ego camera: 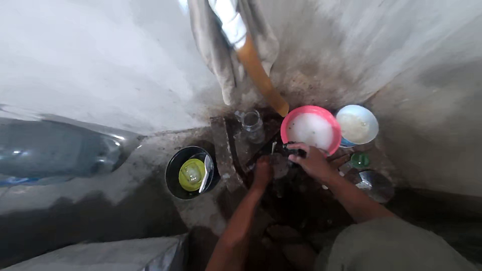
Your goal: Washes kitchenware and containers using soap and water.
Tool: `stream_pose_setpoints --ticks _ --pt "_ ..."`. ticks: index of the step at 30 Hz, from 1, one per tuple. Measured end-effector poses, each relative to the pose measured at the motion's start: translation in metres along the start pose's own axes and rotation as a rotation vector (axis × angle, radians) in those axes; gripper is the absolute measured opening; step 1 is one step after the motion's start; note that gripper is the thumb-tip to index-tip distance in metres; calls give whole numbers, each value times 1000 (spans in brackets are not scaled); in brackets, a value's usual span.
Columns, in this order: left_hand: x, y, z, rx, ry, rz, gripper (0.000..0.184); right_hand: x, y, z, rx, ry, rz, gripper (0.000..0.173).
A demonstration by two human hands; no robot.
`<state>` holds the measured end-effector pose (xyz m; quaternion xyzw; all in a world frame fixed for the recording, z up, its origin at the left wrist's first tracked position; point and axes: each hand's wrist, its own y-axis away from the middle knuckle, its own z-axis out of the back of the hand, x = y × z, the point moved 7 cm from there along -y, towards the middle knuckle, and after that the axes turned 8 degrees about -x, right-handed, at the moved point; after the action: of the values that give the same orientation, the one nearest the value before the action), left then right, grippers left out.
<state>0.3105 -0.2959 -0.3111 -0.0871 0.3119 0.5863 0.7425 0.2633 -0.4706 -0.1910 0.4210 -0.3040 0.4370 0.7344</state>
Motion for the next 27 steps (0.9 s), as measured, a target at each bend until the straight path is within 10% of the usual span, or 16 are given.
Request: stream_pose_setpoints --ticks 3,7,12,20,27 --pt "-3 -19 -36 78 -115 133 55 3 6 6 -12 46 -65 64" --pt "-8 -17 -49 131 -123 116 41 -6 2 15 -7 73 -84 39" --pt "-19 0 9 -200 352 81 26 -14 -8 18 -123 21 -1 38" --pt "-81 50 83 -390 1064 73 11 26 -4 -28 -314 355 522 33" --pt "-67 78 130 -111 743 76 15 62 4 -14 -482 425 947 36"
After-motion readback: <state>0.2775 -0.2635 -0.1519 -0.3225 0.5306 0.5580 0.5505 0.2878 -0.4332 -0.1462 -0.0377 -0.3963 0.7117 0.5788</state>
